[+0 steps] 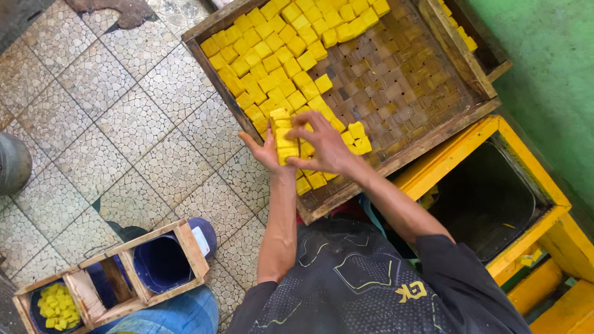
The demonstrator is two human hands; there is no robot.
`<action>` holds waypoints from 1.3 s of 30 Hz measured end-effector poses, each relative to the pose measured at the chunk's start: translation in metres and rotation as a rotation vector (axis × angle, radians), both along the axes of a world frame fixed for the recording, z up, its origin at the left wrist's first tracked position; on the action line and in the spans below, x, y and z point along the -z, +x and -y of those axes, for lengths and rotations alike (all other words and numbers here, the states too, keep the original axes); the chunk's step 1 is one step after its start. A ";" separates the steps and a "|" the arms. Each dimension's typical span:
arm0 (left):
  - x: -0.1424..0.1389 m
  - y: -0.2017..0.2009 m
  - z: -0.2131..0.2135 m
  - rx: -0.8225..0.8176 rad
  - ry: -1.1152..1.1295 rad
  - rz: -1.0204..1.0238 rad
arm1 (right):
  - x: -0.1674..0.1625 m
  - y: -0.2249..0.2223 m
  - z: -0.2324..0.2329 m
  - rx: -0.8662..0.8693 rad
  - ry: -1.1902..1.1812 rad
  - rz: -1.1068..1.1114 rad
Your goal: The person picks up yellow tofu cubes from a woven bamboo tray and places them by hand into a yellow-framed container beside the tray, working around the tray until it is mostly emptied. They occasionally gather several cubes in one hand before dropping them into the container.
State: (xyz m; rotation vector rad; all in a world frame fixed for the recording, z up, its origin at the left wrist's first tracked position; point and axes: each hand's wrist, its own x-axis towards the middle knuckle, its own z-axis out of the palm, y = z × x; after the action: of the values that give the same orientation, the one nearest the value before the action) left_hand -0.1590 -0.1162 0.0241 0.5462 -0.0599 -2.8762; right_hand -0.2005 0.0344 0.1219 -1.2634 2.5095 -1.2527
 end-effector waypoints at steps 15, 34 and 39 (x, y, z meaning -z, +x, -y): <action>-0.041 0.040 -0.128 0.752 -1.187 -0.393 | 0.088 0.087 -0.132 0.510 -0.922 0.766; 0.012 0.105 -0.130 0.404 -2.677 0.304 | 0.311 0.046 -0.396 0.921 0.407 1.016; 0.019 0.089 -0.138 0.380 -2.694 0.396 | 0.334 0.019 -0.365 0.819 0.578 0.906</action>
State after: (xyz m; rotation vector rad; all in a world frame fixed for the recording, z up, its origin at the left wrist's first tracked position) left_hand -0.0703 0.0223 0.0056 0.2086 -2.9683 -0.4809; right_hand -0.1816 0.3990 -0.2118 0.4410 2.3284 -0.7455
